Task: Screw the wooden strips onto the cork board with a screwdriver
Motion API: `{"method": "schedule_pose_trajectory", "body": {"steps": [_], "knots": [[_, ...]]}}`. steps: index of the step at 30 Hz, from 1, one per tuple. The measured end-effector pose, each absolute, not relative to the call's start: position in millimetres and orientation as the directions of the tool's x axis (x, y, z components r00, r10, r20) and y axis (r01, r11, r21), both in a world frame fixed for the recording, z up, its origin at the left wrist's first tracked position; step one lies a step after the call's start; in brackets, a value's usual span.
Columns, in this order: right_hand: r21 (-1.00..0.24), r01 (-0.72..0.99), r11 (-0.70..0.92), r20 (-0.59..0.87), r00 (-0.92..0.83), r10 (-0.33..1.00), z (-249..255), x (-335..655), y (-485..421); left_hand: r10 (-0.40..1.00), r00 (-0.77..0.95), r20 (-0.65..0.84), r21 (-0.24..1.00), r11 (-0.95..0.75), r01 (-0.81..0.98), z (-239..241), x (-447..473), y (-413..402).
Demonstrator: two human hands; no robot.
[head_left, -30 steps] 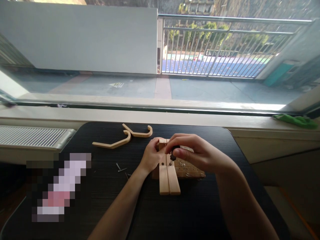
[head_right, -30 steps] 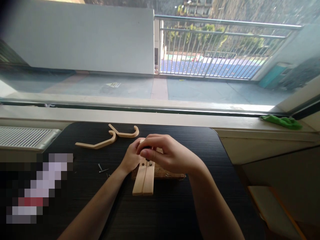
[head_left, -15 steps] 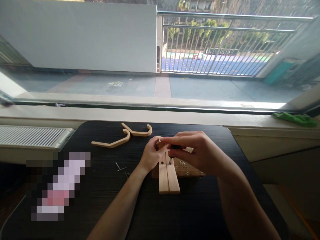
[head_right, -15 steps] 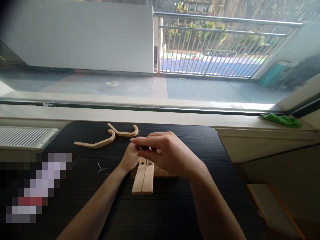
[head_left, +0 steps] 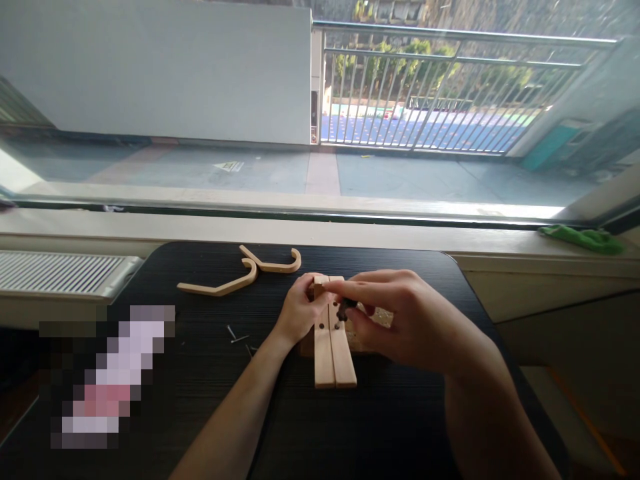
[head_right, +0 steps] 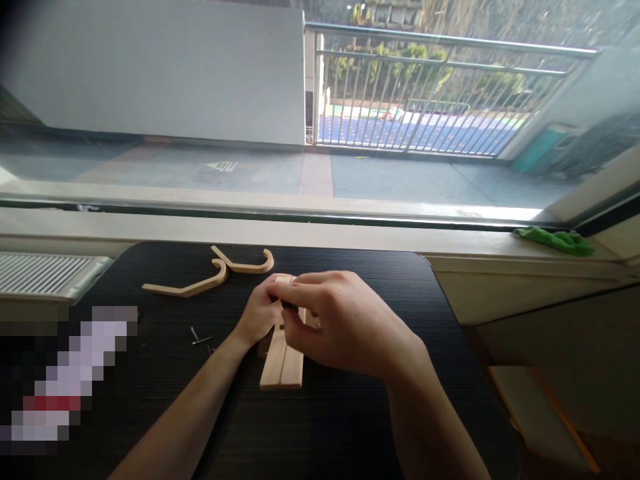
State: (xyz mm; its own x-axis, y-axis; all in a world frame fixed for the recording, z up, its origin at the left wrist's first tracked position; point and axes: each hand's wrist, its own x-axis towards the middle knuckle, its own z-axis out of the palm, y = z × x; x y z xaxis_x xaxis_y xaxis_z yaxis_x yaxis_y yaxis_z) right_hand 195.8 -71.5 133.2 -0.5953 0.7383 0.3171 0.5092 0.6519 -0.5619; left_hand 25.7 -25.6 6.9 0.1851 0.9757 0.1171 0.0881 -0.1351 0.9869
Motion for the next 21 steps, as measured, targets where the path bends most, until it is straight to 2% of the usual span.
{"method": "schedule_pose_trajectory", "body": {"steps": [8,14,21], "knots": [[-0.543,0.532,0.650,0.291,-0.606,0.740,136.2,198.5,-74.7,0.978,0.183,0.104,0.988,-0.123,0.096,3.6,25.8,-25.9],[-0.484,0.583,0.653,0.317,-0.578,0.752,135.6,196.7,-78.4,0.971,0.193,0.139,0.980,-0.163,0.112,6.0,24.8,-25.6],[-0.547,0.545,0.635,0.317,-0.567,0.760,133.0,196.4,-75.8,0.974,0.186,0.129,0.981,-0.154,0.122,6.4,24.8,-25.7]]}}
